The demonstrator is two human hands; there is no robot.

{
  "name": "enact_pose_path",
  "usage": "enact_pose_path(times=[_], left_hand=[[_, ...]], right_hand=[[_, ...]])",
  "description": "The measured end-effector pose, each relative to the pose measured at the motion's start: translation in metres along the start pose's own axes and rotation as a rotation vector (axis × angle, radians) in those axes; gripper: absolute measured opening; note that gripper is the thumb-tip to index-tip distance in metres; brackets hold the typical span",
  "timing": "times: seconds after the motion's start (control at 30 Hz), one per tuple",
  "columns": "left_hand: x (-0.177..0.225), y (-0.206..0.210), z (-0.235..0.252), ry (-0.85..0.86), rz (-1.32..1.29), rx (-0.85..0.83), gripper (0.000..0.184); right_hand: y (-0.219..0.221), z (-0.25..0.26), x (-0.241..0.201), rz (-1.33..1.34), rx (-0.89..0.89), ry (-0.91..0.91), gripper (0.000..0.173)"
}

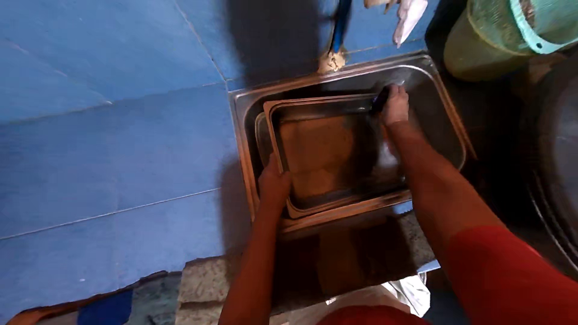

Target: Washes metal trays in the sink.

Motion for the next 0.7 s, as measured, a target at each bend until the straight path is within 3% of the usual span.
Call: enact_pose_path(times=[0.17, 0.27, 0.43, 0.53, 0.63, 0.7], left_hand=[[0.001, 0.001, 0.003, 0.007, -0.037, -0.018, 0.064], [0.001, 0.001, 0.006, 0.008, 0.005, -0.006, 0.062], [0.001, 0.001, 0.002, -0.029, 0.078, 0.047, 0.061], [-0.002, 0.002, 0.000, -0.013, 0.073, 0.068, 0.060], [0.001, 0.003, 0.000, 0.030, 0.066, 0.073, 0.057], [0.003, 0.002, 0.001, 0.036, 0.055, 0.065, 0.058]], right_hand=[[0.036, -0.005, -0.055, 0.078, 0.165, -0.241, 0.048], [0.057, -0.032, -0.130, 0.108, 0.309, -0.533, 0.038], [0.084, -0.089, -0.253, 0.181, 0.254, -0.983, 0.043], [0.086, -0.097, -0.252, 0.143, 0.259, -1.078, 0.046], [0.079, -0.081, -0.201, 0.023, 0.189, -1.020, 0.053], [0.069, -0.058, -0.152, -0.037, 0.139, -0.865, 0.054]])
Point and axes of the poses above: each hand's wrist, its own z-axis towards the middle knuckle, its own y-axis out of the palm, x = y × z, the point moved 10 cm from there along z, towards the middle knuckle, and after that the axes turned 12 degrees about -x, right-handed, at the moved point
